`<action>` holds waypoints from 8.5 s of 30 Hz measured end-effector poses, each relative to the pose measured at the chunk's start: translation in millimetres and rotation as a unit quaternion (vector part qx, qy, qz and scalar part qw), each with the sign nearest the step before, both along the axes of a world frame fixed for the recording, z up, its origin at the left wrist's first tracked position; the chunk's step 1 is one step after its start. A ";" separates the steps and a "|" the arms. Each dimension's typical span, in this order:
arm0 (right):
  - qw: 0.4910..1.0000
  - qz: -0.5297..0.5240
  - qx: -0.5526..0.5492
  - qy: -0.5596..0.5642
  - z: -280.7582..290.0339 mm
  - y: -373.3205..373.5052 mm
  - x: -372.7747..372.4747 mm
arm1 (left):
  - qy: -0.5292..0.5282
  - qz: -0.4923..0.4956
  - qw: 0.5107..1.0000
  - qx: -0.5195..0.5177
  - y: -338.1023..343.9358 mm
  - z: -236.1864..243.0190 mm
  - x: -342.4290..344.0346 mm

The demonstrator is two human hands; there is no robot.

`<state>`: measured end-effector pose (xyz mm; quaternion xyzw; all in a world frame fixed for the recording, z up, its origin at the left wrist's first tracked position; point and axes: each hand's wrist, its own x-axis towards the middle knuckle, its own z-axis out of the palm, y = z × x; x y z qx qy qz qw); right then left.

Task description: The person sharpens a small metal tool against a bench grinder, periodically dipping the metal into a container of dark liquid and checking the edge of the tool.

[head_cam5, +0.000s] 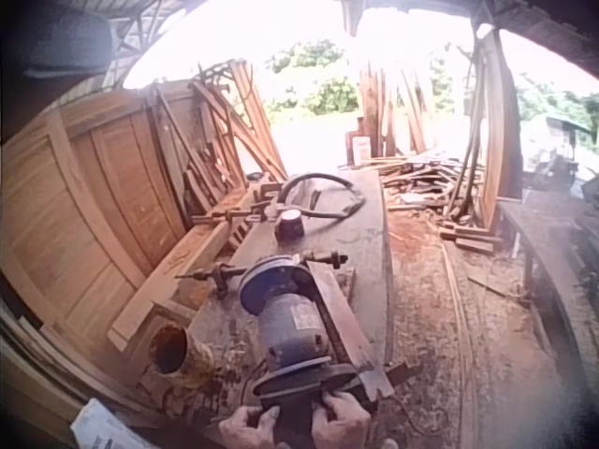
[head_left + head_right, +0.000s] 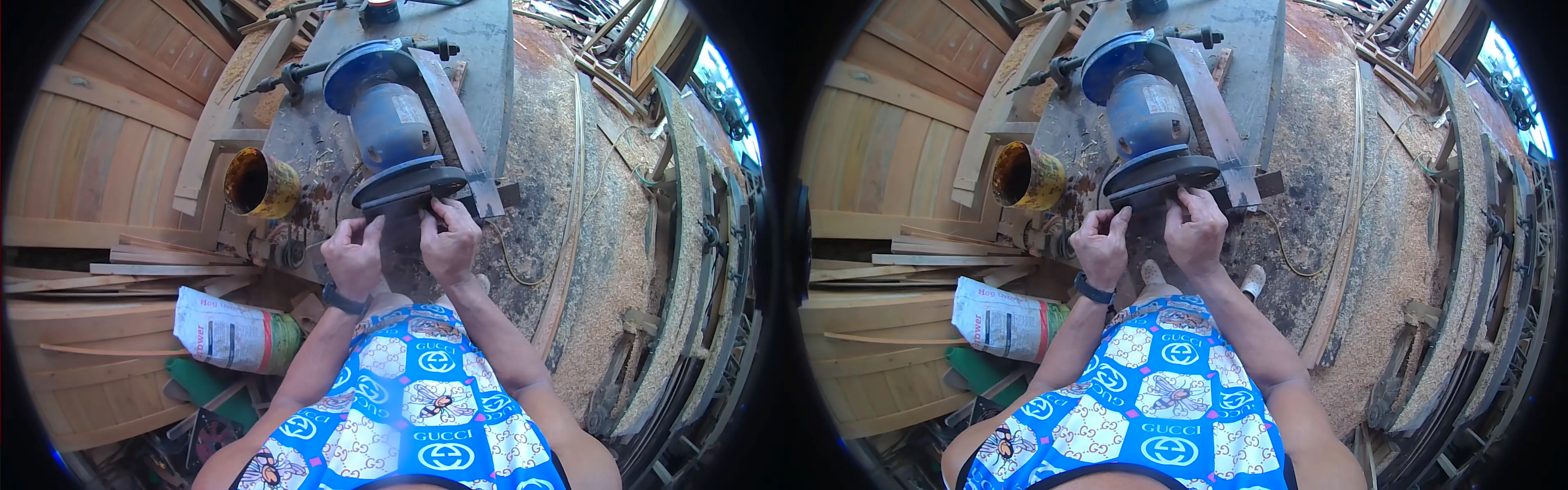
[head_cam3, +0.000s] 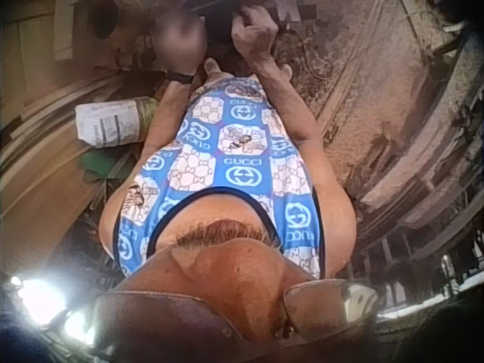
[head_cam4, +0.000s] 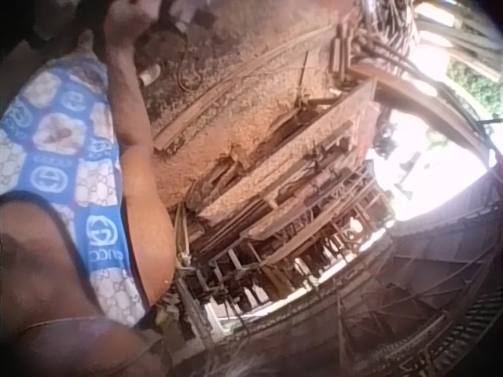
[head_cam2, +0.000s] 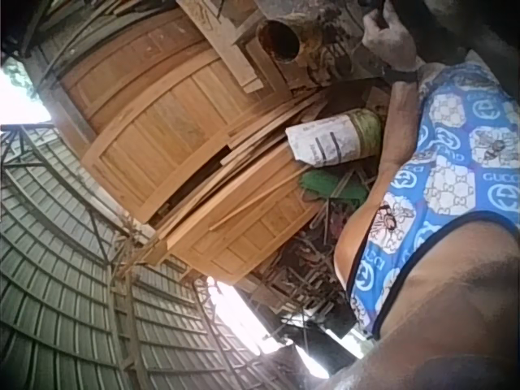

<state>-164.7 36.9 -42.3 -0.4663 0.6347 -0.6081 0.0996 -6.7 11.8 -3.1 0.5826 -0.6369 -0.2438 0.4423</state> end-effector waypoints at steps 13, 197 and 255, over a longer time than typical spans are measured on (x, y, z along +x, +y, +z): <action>1.000 0.001 -0.010 0.009 6.9 -2.1 5.8 | 0.011 -0.006 1.000 -0.013 -3.2 -11.3 8.2; 0.919 0.323 0.103 0.200 41.9 -33.4 261.1 | 0.460 -0.147 0.781 0.396 -49.2 -2.0 295.6; 0.913 0.336 0.134 0.189 48.9 -35.4 263.1 | 0.410 -0.194 0.772 0.445 -55.0 -15.2 301.0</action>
